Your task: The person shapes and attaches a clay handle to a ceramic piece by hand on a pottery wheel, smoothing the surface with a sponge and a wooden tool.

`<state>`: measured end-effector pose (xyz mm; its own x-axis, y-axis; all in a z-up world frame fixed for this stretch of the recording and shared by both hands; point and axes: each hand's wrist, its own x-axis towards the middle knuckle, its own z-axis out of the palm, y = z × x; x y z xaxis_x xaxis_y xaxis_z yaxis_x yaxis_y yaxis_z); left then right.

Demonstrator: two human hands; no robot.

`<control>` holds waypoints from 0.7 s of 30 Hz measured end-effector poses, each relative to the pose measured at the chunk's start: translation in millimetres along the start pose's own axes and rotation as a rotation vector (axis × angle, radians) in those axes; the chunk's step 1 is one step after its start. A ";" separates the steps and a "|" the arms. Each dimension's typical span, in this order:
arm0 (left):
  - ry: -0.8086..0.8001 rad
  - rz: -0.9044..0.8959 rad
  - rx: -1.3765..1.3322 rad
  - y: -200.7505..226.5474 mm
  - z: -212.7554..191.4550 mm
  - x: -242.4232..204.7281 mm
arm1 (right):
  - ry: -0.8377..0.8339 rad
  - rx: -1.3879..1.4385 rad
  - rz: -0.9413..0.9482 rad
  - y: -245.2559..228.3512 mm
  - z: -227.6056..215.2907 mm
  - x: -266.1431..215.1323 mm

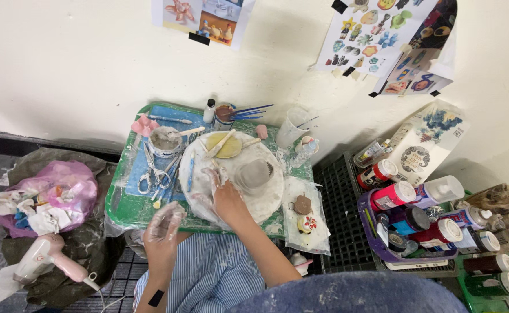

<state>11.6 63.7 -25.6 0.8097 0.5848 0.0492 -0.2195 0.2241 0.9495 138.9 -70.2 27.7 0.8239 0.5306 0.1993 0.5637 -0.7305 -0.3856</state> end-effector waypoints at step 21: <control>-0.004 -0.101 -0.070 -1.7 15.2 -10.2 | 0.041 0.154 0.027 4.1 -19.8 -54.9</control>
<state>12.0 45.5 -23.0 0.8318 0.5533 -0.0446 -0.1739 0.3362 0.9256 97.2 -110.9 33.0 0.8419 0.4917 0.2224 0.5286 -0.6680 -0.5238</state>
